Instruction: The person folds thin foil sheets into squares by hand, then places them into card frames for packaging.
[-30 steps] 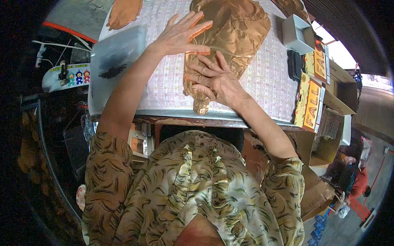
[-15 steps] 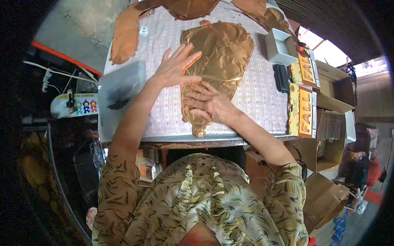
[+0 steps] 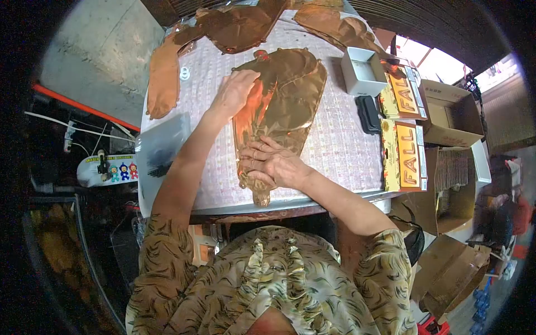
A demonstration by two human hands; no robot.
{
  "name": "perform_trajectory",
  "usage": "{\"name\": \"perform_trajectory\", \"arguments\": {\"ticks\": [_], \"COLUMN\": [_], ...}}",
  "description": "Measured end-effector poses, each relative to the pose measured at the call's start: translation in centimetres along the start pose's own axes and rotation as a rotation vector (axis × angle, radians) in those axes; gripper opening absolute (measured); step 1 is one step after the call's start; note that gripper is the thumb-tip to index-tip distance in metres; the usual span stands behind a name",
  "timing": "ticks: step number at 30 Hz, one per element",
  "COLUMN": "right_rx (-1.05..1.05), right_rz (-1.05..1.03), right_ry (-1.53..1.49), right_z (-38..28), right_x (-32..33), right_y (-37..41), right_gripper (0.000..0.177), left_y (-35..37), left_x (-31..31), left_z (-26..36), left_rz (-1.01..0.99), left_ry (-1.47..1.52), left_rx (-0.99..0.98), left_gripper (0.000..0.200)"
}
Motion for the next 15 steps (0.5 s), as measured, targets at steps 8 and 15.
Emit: {"name": "perform_trajectory", "arguments": {"ticks": [8, 15], "right_rx": [0.046, 0.029], "right_rz": [0.095, 0.075], "right_ry": [-0.018, -0.017], "right_z": [0.0, 0.1], "right_x": [-0.1, -0.3], "right_y": [0.2, 0.2], "right_gripper": [0.044, 0.044], "left_y": [-2.4, -1.8], "left_x": [-3.1, -3.6], "left_z": [0.5, 0.6], "left_rz": [0.088, 0.035], "left_ry": [0.083, 0.089], "left_rx": [-0.054, 0.006], "left_gripper": [0.038, 0.042]}}
Point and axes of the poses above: each hand's wrist, its own y-axis away from the middle knuckle, its own x-axis out of the back of the hand, z = x × y, the point moved 9 cm from there along -y, towards the middle knuckle, and after that the axes turned 10 degrees about -x, right-handed, at the moved point
